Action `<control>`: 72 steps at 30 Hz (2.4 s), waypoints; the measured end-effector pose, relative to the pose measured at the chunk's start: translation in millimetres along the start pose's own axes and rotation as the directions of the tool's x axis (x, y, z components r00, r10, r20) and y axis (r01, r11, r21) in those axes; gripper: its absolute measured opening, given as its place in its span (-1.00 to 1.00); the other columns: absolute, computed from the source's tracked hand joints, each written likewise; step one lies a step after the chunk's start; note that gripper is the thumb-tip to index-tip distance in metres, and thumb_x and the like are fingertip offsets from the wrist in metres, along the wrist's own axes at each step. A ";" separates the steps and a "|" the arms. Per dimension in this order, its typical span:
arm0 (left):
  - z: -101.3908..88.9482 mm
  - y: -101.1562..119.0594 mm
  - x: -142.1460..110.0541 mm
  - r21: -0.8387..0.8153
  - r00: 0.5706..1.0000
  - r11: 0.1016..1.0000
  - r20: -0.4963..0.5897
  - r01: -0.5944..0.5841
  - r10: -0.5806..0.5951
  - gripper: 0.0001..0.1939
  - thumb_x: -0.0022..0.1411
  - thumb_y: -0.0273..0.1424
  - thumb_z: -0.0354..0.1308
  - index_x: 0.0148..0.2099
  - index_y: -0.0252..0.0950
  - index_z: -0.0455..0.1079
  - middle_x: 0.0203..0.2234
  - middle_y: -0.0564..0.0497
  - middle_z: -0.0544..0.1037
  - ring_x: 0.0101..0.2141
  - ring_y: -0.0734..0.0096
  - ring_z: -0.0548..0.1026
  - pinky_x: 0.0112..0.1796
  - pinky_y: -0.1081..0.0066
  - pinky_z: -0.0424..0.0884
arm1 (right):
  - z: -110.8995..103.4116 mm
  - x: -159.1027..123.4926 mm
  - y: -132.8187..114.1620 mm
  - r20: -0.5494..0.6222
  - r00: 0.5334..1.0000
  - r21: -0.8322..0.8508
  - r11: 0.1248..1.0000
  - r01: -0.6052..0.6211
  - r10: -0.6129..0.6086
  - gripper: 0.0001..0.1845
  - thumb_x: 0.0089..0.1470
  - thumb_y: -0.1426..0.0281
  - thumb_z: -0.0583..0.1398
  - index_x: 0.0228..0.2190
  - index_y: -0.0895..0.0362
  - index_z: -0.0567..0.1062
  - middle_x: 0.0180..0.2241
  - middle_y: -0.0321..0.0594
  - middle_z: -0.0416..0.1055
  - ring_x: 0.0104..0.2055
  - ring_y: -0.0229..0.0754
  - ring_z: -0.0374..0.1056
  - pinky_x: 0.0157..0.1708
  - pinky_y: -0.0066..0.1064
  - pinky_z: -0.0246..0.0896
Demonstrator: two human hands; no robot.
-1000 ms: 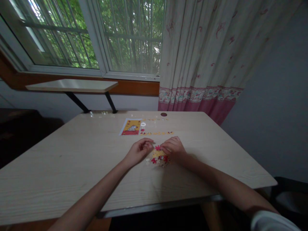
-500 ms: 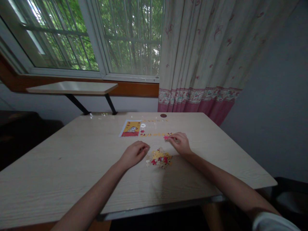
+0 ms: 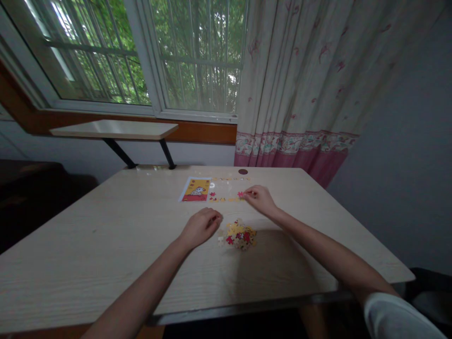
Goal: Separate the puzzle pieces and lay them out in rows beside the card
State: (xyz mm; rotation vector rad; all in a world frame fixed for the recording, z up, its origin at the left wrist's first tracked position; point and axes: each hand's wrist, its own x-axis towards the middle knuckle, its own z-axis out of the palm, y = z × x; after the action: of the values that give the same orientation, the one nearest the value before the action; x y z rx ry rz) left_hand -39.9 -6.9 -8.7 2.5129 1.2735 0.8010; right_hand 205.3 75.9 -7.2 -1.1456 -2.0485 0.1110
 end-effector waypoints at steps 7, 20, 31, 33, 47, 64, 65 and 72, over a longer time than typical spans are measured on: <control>0.7 1.0 -0.6 0.002 1.000 1.000 -0.004 0.017 -0.017 -0.79 0.24 -0.36 -0.08 -0.30 -0.29 0.37 -0.43 -0.02 0.46 -0.34 0.36 0.38 -0.29 0.38 0.29 | 56.8 106.5 4.6 0.128 0.949 -0.096 0.956 -0.278 0.289 -0.79 0.01 0.29 0.13 -0.33 0.07 0.53 -0.33 -0.27 0.49 -0.24 -0.20 0.35 -0.26 -0.44 0.14; 0.9 0.7 -3.3 0.017 0.998 0.998 -0.021 0.061 -0.060 -0.80 0.23 -0.39 -0.07 -0.30 -0.28 0.37 -0.43 -0.02 0.46 -0.33 0.34 0.38 -0.29 0.39 0.28 | 128.1 150.8 15.1 0.260 0.871 -0.177 0.908 -0.380 0.416 -0.83 -0.04 0.28 0.20 -0.36 0.02 0.54 -0.27 -0.26 0.49 -0.20 -0.18 0.35 -0.25 -0.42 0.15; 0.8 0.6 -2.0 0.024 0.998 0.998 -0.011 0.065 -0.065 -0.81 0.23 -0.40 -0.07 -0.31 -0.28 0.37 -0.42 -0.02 0.46 -0.33 0.35 0.37 -0.29 0.41 0.27 | 124.0 150.0 12.1 0.291 0.874 -0.240 0.914 -0.327 0.390 -0.83 -0.04 0.28 0.19 -0.37 0.01 0.55 -0.30 -0.26 0.50 -0.22 -0.20 0.36 -0.23 -0.42 0.15; 0.7 0.3 -2.4 0.027 0.998 0.998 -0.009 0.064 -0.064 -0.81 0.23 -0.40 -0.08 -0.30 -0.28 0.37 -0.42 -0.01 0.46 -0.33 0.36 0.37 -0.29 0.42 0.27 | 120.4 149.7 8.6 0.296 0.879 -0.252 0.918 -0.305 0.373 -0.84 -0.05 0.30 0.20 -0.38 0.02 0.55 -0.31 -0.25 0.51 -0.23 -0.20 0.36 -0.23 -0.43 0.14; 0.8 5.5 0.4 -0.011 0.999 1.000 0.036 0.001 -0.001 -0.80 0.23 -0.40 -0.07 -0.31 -0.30 0.38 -0.44 -0.02 0.44 -0.34 0.35 0.37 -0.29 0.40 0.29 | 18.2 33.5 -22.9 0.367 0.902 0.092 0.974 0.209 -0.228 -0.81 0.06 0.35 0.12 -0.34 0.11 0.52 -0.35 -0.24 0.48 -0.26 -0.27 0.34 -0.21 -0.46 0.12; 5.1 3.1 -0.3 -0.018 0.991 0.994 0.067 -0.111 0.112 -0.78 0.22 -0.46 -0.04 -0.19 -0.25 0.43 -0.32 -0.07 0.39 -0.25 0.31 0.31 -0.21 0.33 0.27 | 0.4 -42.6 -16.0 0.310 0.934 0.288 0.954 0.089 -0.180 -0.87 -0.01 0.36 0.19 -0.39 0.13 0.51 -0.37 -0.20 0.45 -0.25 -0.22 0.33 -0.15 -0.35 0.17; 4.8 3.5 -0.5 -0.021 0.991 0.994 0.072 -0.111 0.113 -0.78 0.21 -0.46 -0.04 -0.19 -0.25 0.43 -0.32 -0.06 0.39 -0.25 0.31 0.31 -0.21 0.33 0.27 | -0.7 -42.4 -15.9 0.315 0.937 0.317 0.947 0.049 -0.154 -0.87 -0.02 0.35 0.20 -0.41 0.14 0.51 -0.38 -0.21 0.45 -0.27 -0.23 0.34 -0.17 -0.37 0.18; 4.6 12.5 0.8 -0.101 0.992 0.989 0.050 -0.107 0.112 -0.77 0.23 -0.43 -0.04 -0.15 -0.24 0.42 -0.31 -0.06 0.43 -0.24 0.32 0.34 -0.20 0.31 0.27 | -3.9 -44.1 -28.3 0.199 0.977 0.360 0.933 0.000 -0.077 -0.82 0.00 0.28 0.19 -0.43 0.15 0.50 -0.44 -0.21 0.46 -0.36 -0.25 0.34 -0.30 -0.43 0.21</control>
State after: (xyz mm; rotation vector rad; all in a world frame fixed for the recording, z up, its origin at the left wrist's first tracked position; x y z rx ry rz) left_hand -28.5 -13.5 -7.1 2.5263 1.0598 0.7901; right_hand 201.5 24.7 -18.2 -0.8933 -2.1186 0.5860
